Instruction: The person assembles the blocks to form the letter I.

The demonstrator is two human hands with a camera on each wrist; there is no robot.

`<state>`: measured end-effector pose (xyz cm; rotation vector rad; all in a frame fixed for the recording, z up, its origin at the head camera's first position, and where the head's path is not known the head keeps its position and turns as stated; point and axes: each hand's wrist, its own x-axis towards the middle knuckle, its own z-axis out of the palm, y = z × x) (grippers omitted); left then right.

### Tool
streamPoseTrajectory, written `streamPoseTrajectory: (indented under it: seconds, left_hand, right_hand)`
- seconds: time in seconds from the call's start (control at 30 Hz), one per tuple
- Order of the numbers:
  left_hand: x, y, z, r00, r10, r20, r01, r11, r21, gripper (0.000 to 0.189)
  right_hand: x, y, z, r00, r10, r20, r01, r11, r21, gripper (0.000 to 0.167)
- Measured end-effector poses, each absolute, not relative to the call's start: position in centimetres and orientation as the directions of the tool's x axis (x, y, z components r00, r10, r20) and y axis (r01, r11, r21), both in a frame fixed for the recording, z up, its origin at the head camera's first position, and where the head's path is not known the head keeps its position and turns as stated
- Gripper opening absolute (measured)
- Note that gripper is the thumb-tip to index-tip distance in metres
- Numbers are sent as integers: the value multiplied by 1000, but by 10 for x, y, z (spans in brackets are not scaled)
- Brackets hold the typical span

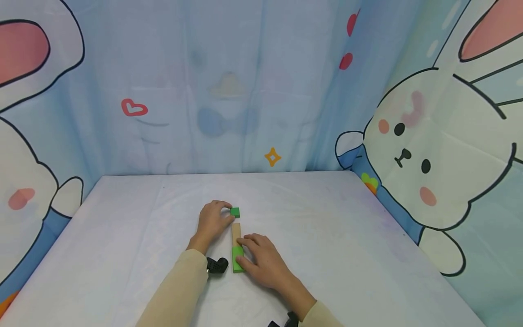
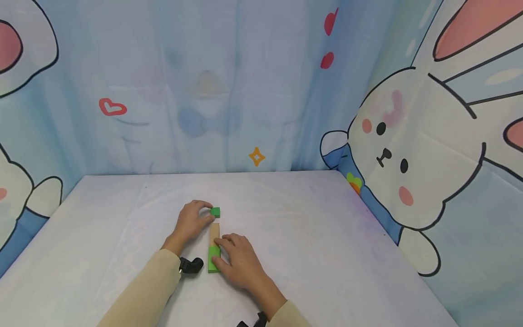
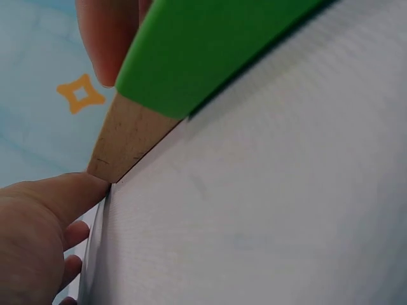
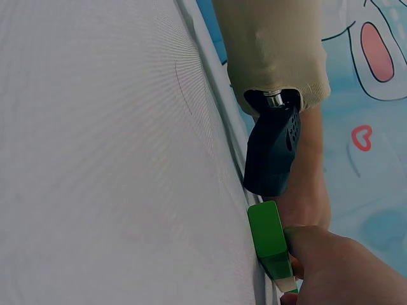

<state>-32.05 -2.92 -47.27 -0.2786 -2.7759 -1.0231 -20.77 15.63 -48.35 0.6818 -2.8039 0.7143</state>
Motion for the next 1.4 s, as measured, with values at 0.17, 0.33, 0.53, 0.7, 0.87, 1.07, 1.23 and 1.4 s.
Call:
streamPoseTrajectory:
  seconds: [0.17,0.33,0.53,0.7,0.87,1.07,1.23,1.4]
  left_hand:
    - [-320,-29,-473,-966,118,228,239,741,627,34]
    - [-318,-30,-472,-966,122,226,240,743,625,36]
    - [-317,-31,-473,-966,134,222,247,740,626,41]
    - [-316,-31,-473,-968,130,214,240,727,643,37]
    - [-316,-32,-474,-968,124,219,239,729,642,35]
    - [-317,-32,-474,-968,121,220,237,731,640,36]
    - [-315,-37,-472,-971,153,185,237,739,631,42]
    - [-310,-49,-470,-969,176,172,246,721,648,40]
  right_hand:
    - [-208,156,-484,-880,-388,276,-472,785,-401,46]
    - [-208,156,-484,-878,-389,277,-474,783,-403,46]
    - [-208,156,-485,-884,-384,265,-464,789,-404,47]
    - [-207,157,-482,-882,-388,267,-469,781,-413,47]
    - [-207,156,-481,-887,-385,254,-459,783,-419,47]
    - [-208,156,-481,-884,-390,257,-466,779,-419,47]
    - [-208,156,-482,-878,-396,269,-478,768,-427,48]
    - [-209,157,-484,-884,-386,264,-466,777,-423,54]
